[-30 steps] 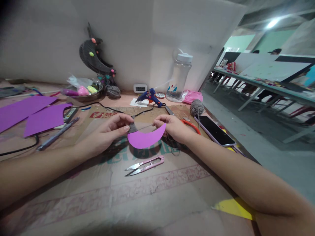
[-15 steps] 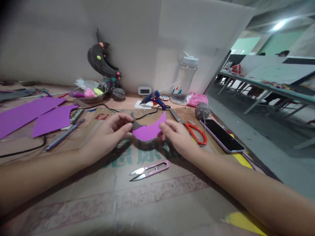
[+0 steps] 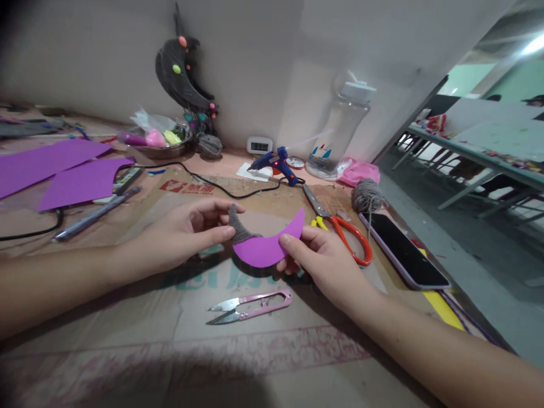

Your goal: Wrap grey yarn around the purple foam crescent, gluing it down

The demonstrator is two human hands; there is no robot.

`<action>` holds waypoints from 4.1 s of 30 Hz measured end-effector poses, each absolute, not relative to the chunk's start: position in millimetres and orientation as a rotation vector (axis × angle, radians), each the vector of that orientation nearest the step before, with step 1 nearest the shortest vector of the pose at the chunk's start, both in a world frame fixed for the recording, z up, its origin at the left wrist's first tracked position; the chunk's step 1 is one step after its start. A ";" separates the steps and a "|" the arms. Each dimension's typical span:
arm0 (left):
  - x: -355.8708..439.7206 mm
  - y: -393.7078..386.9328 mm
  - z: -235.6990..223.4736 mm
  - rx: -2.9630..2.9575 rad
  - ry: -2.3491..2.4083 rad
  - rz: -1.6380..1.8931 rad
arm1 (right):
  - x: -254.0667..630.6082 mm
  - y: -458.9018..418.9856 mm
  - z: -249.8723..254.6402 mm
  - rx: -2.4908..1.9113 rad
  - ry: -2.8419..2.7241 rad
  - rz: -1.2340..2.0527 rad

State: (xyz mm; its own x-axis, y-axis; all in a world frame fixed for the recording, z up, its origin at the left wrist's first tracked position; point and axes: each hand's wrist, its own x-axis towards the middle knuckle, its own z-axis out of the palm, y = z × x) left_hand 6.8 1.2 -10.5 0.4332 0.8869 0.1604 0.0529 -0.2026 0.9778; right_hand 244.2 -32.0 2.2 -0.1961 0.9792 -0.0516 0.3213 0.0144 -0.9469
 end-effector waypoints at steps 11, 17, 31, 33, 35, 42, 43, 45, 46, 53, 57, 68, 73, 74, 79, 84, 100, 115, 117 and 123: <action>1.5 -3.4 -0.3 1.683 0.924 0.864 | 244.0 -33.5 -2.4 -1.317 -1.598 1.222; 1.3 0.3 0.9 1.700 0.998 0.912 | 251.6 -38.6 13.1 -1.179 -2.169 0.851; 1.7 0.9 -2.4 1.725 0.986 0.840 | 225.9 -73.2 15.6 -0.637 -2.973 -0.134; 2.0 0.8 -2.3 1.728 0.994 0.815 | 227.0 -73.4 12.7 -0.610 -2.978 -0.094; 2.4 0.5 -2.1 1.734 1.002 0.787 | 229.2 -73.1 11.5 -0.562 -2.941 -0.090; 3.5 -3.1 -2.5 1.763 0.956 0.698 | 232.7 -59.4 20.4 -0.947 -2.637 -0.272; 3.7 -3.5 -2.7 1.768 0.943 0.697 | 232.4 -57.0 19.9 -0.993 -2.613 -0.300; 4.3 -4.5 -3.1 1.779 0.926 0.694 | 232.4 -53.3 15.9 -1.023 -2.567 -0.340; 4.6 -4.9 -3.2 1.782 0.925 0.691 | 232.8 -52.0 12.9 -1.014 -2.554 -0.352; 5.3 -8.0 -1.8 1.800 0.942 0.663 | 235.3 -45.7 -4.5 -0.927 -2.624 -0.317; 4.6 -9.1 3.7 1.786 0.982 0.622 | 234.0 -44.9 -4.0 -0.908 -2.581 -0.302; -3.4 -8.8 27.3 1.894 1.018 0.483 | 233.1 -49.3 -5.3 -0.783 -2.528 -0.227; 2.0 -16.3 18.0 1.785 1.005 0.559 | 233.6 -50.1 -4.2 -0.720 -2.426 -0.199; 3.3 -18.4 14.6 1.749 0.999 0.566 | 233.9 -49.9 -3.4 -0.708 -2.420 -0.219; 7.3 -22.3 3.0 1.674 0.940 0.639 | 232.9 -45.0 -1.0 -0.701 -2.466 -0.363; 8.4 -18.2 0.3 1.609 0.917 0.658 | 235.1 -40.9 -3.2 -0.649 -2.504 -0.429; 6.6 -19.1 -0.4 1.671 0.954 0.615 | 236.7 -47.2 -4.8 -0.750 -2.606 -0.349; 7.2 -17.4 -0.6 1.607 0.898 0.607 | 235.5 -46.3 -3.7 -0.720 -2.606 -0.354; 7.5 -17.2 -1.2 1.597 0.896 0.608 | 236.4 -46.2 -3.3 -0.706 -2.605 -0.371; 7.5 -16.0 -0.9 1.605 0.902 0.602 | 236.5 -45.5 -4.6 -0.671 -2.588 -0.384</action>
